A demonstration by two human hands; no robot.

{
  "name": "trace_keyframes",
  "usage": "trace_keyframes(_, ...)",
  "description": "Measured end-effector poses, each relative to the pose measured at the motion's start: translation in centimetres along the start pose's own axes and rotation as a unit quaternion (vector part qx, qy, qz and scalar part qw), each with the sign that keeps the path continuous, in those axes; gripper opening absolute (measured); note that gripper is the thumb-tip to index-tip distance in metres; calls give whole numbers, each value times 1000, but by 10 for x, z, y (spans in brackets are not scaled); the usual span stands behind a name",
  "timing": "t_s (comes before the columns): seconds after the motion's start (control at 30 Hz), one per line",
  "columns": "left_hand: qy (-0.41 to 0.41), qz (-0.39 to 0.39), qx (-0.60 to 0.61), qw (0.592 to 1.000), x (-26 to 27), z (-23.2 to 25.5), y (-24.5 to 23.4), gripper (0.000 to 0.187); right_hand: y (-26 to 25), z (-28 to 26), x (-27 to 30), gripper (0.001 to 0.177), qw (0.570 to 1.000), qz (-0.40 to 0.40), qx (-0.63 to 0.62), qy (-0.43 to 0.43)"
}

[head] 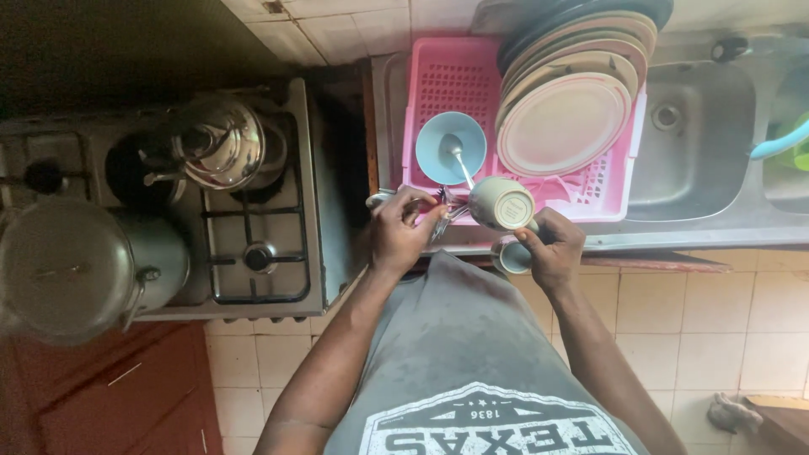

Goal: The person takes mugs and spoons from a kitchen area and sets them on a dining table.

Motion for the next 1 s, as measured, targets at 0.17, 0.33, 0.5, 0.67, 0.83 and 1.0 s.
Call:
trace_keyframes(0.17,-40,-93,-176,979,11,-39,32,29,0,-5,2,48,1000,3,-12,-17)
trace_keyframes(0.33,-16,-90,-231,969,13,-37,32,38,1,-3,7,47,1000,1,-5,-20)
trace_keyframes(0.5,22,-109,-245,963,9,-40,36,36,4,-3,7,46,1000,-5,-15,-24)
trace_keyframes(0.67,53,-108,-260,958,16,-56,46,26,2,0,11,47,1000,2,-5,-11)
trace_keyframes(0.83,76,-97,-281,952,14,-56,45,16,2,-2,11,50,1000,2,-11,-16)
trace_keyframes(1.0,69,-138,-273,950,9,-50,45,16,-2,2,13,53,1000,9,-2,-11)
Point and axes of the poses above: each hand's wrist, its own x-axis away from the middle knuckle, its own y-axis out of the palm, z = x × y, the point moved 8 cm from there along -x, towards the middle knuckle, and after that the axes turned 9 degrees about -x, right-handed, at the moved point
